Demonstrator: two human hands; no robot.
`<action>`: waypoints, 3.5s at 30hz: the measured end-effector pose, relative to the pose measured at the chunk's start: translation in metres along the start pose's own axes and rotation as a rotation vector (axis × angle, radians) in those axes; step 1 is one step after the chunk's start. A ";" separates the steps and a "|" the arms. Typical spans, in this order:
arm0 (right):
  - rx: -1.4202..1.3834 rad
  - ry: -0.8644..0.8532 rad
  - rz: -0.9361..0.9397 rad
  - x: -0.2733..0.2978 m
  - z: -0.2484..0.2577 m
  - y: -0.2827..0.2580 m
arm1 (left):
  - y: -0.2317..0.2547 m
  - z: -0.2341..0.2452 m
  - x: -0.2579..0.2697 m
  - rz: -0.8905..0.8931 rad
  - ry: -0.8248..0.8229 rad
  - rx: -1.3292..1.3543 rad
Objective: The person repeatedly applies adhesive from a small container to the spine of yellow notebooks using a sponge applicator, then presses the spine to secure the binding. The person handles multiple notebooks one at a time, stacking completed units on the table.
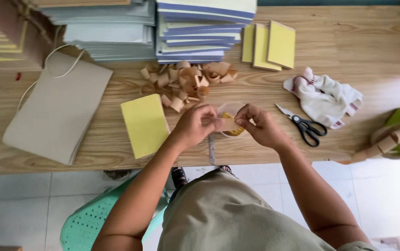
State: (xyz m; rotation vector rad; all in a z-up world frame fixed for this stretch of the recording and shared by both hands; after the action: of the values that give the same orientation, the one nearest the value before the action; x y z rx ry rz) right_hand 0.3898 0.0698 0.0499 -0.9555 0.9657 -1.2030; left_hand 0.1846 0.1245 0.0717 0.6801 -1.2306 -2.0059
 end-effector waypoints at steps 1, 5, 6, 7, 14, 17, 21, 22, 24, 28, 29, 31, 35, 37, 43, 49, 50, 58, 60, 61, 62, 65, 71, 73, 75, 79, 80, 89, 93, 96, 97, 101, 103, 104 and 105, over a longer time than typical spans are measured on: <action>0.002 0.016 -0.007 0.006 0.000 0.011 | -0.010 -0.011 -0.005 -0.007 -0.016 0.003; -0.136 0.163 -0.110 0.024 -0.003 0.044 | -0.042 -0.039 -0.022 0.165 0.104 0.027; -0.120 0.213 -0.166 0.026 -0.006 0.050 | -0.044 -0.043 -0.026 0.183 0.125 0.011; -0.120 0.219 -0.167 0.025 -0.009 0.059 | -0.049 -0.048 -0.030 0.180 0.119 0.010; 0.425 0.274 -0.466 0.016 -0.023 0.105 | -0.082 -0.081 -0.021 -0.157 0.285 -0.550; 0.423 0.278 -0.493 0.016 -0.025 0.104 | -0.053 -0.097 0.008 -0.278 0.249 -0.760; 0.420 0.297 -0.497 0.017 -0.022 0.103 | -0.049 -0.117 0.018 -0.315 0.238 -0.921; 0.424 0.299 -0.502 0.021 -0.021 0.100 | -0.058 -0.121 0.016 -0.316 0.236 -0.916; 0.391 0.291 -0.483 0.027 -0.020 0.090 | -0.073 -0.130 0.014 -0.416 0.240 -0.924; 0.421 0.305 -0.448 0.054 -0.011 0.083 | -0.071 -0.142 0.018 -0.516 0.308 -0.925; 0.462 0.307 -0.387 0.060 -0.009 0.082 | -0.071 -0.144 0.016 -0.510 0.267 -0.856; 0.505 0.311 -0.328 0.069 -0.004 0.071 | -0.069 -0.145 0.014 -0.506 0.226 -0.785; 0.794 0.234 0.087 0.063 0.002 0.001 | -0.034 -0.121 -0.003 -0.379 0.132 -0.584; 0.852 0.182 0.231 0.059 0.002 -0.021 | -0.019 -0.106 -0.014 -0.386 0.135 -0.556; 0.470 0.466 0.134 0.046 0.018 -0.021 | -0.004 -0.078 -0.027 -0.256 0.108 -0.266; -0.031 0.275 -0.358 0.042 -0.008 0.082 | -0.032 -0.072 -0.004 0.243 0.347 0.345; -0.056 0.286 -0.395 0.044 -0.009 0.087 | -0.036 -0.073 -0.001 0.282 0.380 0.300; 0.052 0.266 -0.485 0.041 -0.013 0.095 | -0.078 -0.095 0.007 0.326 0.503 0.189; 0.046 0.295 -0.466 0.040 -0.007 0.094 | -0.080 -0.091 0.007 0.280 0.570 0.098; 0.045 0.295 -0.466 0.040 -0.007 0.093 | -0.082 -0.094 0.008 0.280 0.570 0.098; 0.046 0.283 -0.461 0.039 -0.007 0.092 | -0.086 -0.096 0.010 0.306 0.588 0.135; 0.102 0.269 -0.475 0.040 -0.003 0.091 | -0.089 -0.104 0.012 0.347 0.605 0.244; 0.077 0.259 -0.567 0.040 -0.005 0.072 | -0.078 -0.096 0.015 0.314 0.585 0.023; 0.082 0.241 -0.591 0.041 -0.005 0.080 | -0.080 -0.096 0.016 0.276 0.571 -0.185; 0.160 0.219 -0.622 0.042 -0.005 0.098 | -0.076 -0.096 0.017 0.110 0.618 -0.451; 0.135 0.253 -0.625 0.040 -0.007 0.095 | -0.068 -0.097 0.024 -0.051 0.679 -0.493; 0.137 0.250 -0.622 0.039 -0.007 0.096 | -0.064 -0.104 0.022 -0.122 0.577 -0.546; 0.238 0.263 -0.563 0.046 -0.002 0.089 | -0.061 -0.138 0.016 -0.279 0.255 -0.931; 0.367 0.283 -0.534 0.068 0.008 0.074 | -0.073 -0.151 0.017 -0.412 0.292 -0.877; 0.408 0.375 -0.411 0.090 0.012 0.060 | -0.073 -0.155 0.015 -0.420 0.268 -0.795; 0.411 0.366 -0.407 0.093 0.013 0.058 | -0.075 -0.153 0.013 -0.413 0.276 -0.796; 0.528 0.413 -0.088 0.091 0.015 0.014 | -0.060 -0.115 0.017 -0.200 0.312 -0.274; 0.514 0.393 0.011 0.084 0.011 -0.008 | -0.045 -0.085 0.030 -0.138 0.406 -0.042; 0.527 0.378 0.017 0.081 0.007 -0.013 | -0.045 -0.072 0.038 -0.064 0.442 0.068; 0.541 0.362 0.024 0.077 0.004 -0.019 | -0.046 -0.060 0.046 0.009 0.480 0.180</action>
State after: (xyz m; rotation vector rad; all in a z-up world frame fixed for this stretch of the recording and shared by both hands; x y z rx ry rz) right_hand 0.3953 -0.0082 0.0631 -0.3018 0.8559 -1.5437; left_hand 0.1864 0.0709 0.0015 1.1614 -1.1185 -1.6025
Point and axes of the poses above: each hand's wrist, its own x-axis away from the middle knuckle, its own z-axis out of the back of the hand, y = z × x, the point moved 6 cm from there along -x, towards the middle knuckle, and after that the axes turned 3 degrees about -z, right-handed, at the moved point
